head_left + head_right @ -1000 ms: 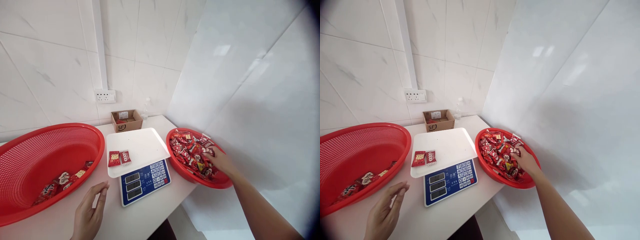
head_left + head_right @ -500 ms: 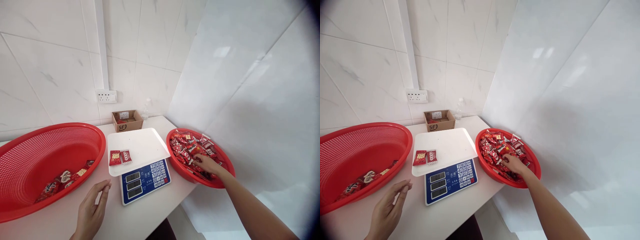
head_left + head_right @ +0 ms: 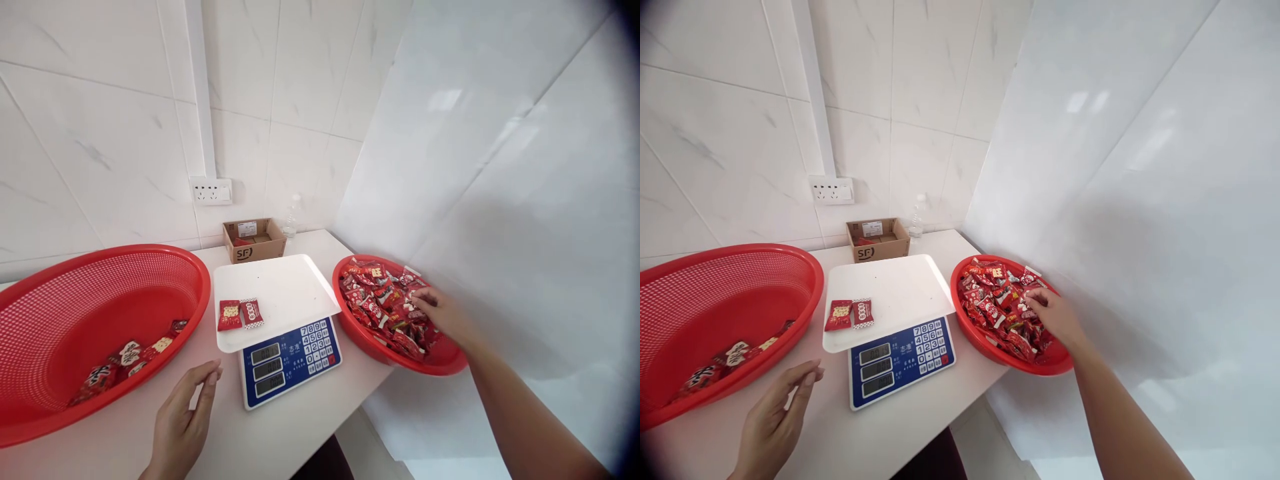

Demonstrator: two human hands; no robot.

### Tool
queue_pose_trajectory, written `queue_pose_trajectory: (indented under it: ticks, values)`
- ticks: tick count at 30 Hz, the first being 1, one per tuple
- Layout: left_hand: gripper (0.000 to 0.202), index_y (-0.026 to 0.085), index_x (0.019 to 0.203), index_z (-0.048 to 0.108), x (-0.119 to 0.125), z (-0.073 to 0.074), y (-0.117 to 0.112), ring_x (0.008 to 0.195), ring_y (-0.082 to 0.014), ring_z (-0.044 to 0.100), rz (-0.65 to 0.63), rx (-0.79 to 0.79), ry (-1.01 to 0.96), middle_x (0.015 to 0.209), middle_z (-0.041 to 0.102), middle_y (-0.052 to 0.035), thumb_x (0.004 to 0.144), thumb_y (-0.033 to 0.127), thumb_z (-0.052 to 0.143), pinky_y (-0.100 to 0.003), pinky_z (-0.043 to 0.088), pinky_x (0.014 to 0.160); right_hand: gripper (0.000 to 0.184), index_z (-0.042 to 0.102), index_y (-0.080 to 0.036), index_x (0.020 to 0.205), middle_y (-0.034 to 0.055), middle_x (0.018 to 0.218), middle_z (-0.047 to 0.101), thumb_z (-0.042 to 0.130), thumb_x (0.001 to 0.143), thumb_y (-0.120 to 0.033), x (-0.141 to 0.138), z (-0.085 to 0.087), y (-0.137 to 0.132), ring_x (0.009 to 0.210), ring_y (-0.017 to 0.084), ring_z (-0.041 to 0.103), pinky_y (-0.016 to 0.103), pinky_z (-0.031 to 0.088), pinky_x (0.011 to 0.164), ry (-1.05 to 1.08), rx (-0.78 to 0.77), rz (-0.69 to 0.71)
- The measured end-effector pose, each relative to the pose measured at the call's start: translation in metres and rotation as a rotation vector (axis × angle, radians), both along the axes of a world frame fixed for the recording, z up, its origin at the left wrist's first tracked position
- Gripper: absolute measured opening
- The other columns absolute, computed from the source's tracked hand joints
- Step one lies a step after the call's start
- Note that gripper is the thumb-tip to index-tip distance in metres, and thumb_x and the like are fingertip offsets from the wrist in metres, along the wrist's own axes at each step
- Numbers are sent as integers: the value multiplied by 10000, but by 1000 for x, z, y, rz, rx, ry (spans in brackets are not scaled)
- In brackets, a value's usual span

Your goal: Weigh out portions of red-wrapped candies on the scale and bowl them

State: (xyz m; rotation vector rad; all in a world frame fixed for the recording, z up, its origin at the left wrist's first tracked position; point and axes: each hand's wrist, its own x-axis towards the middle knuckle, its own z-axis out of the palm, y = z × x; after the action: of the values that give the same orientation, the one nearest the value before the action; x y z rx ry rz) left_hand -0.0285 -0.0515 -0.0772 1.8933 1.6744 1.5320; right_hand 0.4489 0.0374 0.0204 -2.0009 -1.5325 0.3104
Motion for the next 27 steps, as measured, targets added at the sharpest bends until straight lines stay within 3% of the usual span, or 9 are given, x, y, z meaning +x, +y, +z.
queue_pose_trajectory:
  ticks: [4,8,10,13,16,18,21,27]
  values:
    - [205,207,924,635,2,2,0,717,-172,702,-8,-6,-22,809,713,-36,875,366,514,-223,551,614,324,609,-216,816,50,866,680,523,712,-510,-22,12,1,785,250,606,400,459,785,-22,94,-11]
    - [180,190,919,638,6,5,0,720,-168,690,-43,20,-37,802,705,-46,885,312,510,-249,555,662,326,621,-221,852,59,933,671,587,719,-517,-88,14,13,877,246,609,392,474,830,170,186,188]
    - [174,185,929,637,7,6,-1,733,-164,684,-54,39,-43,808,700,-51,897,281,495,-254,554,672,356,612,-214,862,56,900,667,632,712,-536,-132,12,20,818,228,633,369,522,755,367,72,368]
    - [158,182,954,629,7,6,-1,742,-154,678,-52,72,-47,816,695,-50,903,237,491,-246,548,672,379,598,-188,855,32,815,651,689,696,-520,-194,6,30,671,192,657,348,561,654,587,-216,628]
    - [147,184,965,624,6,7,-1,742,-148,675,-58,90,-52,813,692,-46,903,212,494,-240,543,670,277,626,-171,863,12,761,644,687,723,-402,-236,-3,43,615,169,654,327,562,632,557,-398,813]
    - [151,185,968,624,5,8,-1,740,-149,673,-65,81,-54,810,691,-50,907,212,488,-243,543,668,249,657,-176,963,0,740,644,653,744,-295,-249,-6,52,628,167,656,316,560,636,480,-471,886]
    - [161,187,966,625,5,9,-2,734,-153,672,-61,64,-65,803,691,-55,912,232,480,-250,546,658,385,624,-210,1144,-11,769,652,590,761,-196,-249,-5,62,651,164,662,310,558,661,415,-517,889]
    - [149,188,967,621,5,11,-3,731,-149,668,-85,90,-69,802,693,-56,903,199,487,-236,535,646,347,613,-233,1121,-1,835,655,567,778,-251,-235,7,66,644,149,651,287,533,686,298,-296,699]
